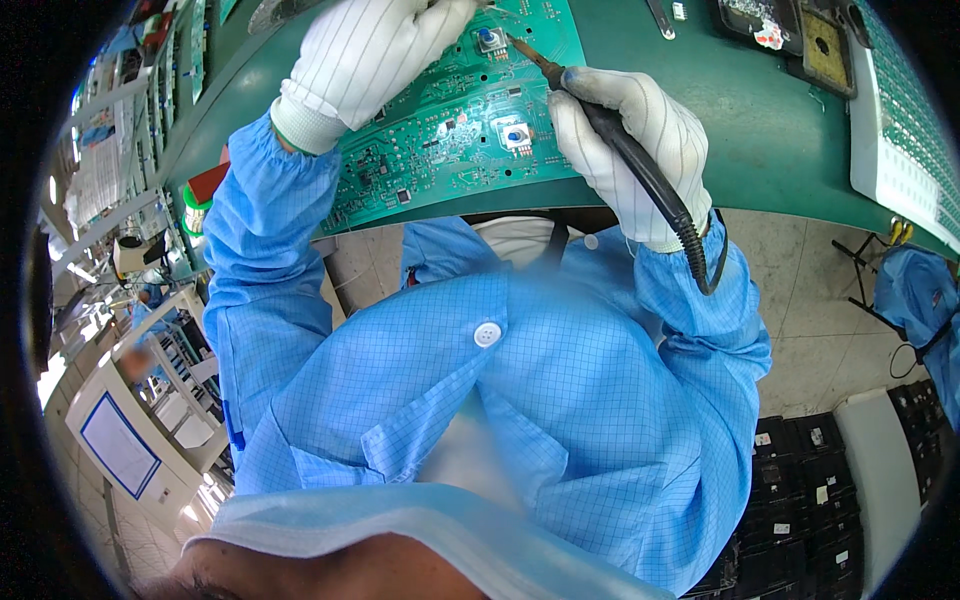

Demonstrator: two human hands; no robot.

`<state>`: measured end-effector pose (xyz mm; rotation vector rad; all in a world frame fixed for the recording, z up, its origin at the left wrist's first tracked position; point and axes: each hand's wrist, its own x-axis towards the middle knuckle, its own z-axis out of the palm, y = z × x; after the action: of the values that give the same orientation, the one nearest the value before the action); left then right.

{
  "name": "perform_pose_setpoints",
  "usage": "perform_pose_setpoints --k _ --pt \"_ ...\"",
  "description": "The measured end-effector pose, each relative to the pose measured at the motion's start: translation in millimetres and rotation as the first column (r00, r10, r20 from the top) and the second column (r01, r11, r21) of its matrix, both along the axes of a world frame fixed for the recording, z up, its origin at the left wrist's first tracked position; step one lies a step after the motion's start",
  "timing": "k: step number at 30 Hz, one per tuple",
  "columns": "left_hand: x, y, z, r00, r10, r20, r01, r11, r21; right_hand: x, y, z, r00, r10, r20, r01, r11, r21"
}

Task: Soldering electronic components onto printed circuit boards at a manual assembly station.

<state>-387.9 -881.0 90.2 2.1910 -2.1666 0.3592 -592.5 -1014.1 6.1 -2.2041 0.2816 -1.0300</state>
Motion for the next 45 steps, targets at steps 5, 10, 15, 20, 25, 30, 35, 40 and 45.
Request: perform_pose_setpoints --k 5,10,15,20,25,30,35,40,45 --pt "16 1 -22 0.998 -0.001 -0.064 0.009 0.993 0.122 1 0 -2 1.0 -0.01 0.006 0.01 0.999 -0.033" --pt "22 -3 -37 0.95 0.235 -0.206 -0.191 0.958 0.213 1 0 -1 1.0 -0.015 -0.002 0.014 0.997 -0.082" --pt "15 2 -40 0.96 0.191 -0.203 -0.167 0.977 0.13 -2 2 0 1.0 -0.026 0.011 0.025 1.0 0.018" --pt "5 2 -39 0.974 0.155 -0.166 -0.155 0.988 0.011 -6 4 -1 0.998 -0.063 -0.001 0.063 0.99 0.13" --pt "-4 11 -28 0.993 0.101 0.064 -0.086 0.975 -0.206 -7 11 8 0.992 -0.114 -0.056 0.121 0.98 0.157" --pt "-11 27 -25 0.912 0.322 -0.256 -0.377 0.902 -0.209 -1 27 28 0.997 0.019 0.08 -0.007 0.99 -0.144" --pt "-10 38 -36 0.923 0.3 -0.239 -0.36 0.894 -0.266 19 44 32 0.99 0.128 0.06 -0.104 0.946 -0.306" --pt "-6 43 -43 0.911 0.292 -0.291 -0.36 0.907 -0.218 26 46 27 0.993 0.118 -0.009 -0.111 0.905 -0.41" --pt "-5 45 -48 0.897 0.28 -0.343 -0.356 0.916 -0.185 32 46 20 0.992 0.124 -0.031 -0.124 0.881 -0.457"
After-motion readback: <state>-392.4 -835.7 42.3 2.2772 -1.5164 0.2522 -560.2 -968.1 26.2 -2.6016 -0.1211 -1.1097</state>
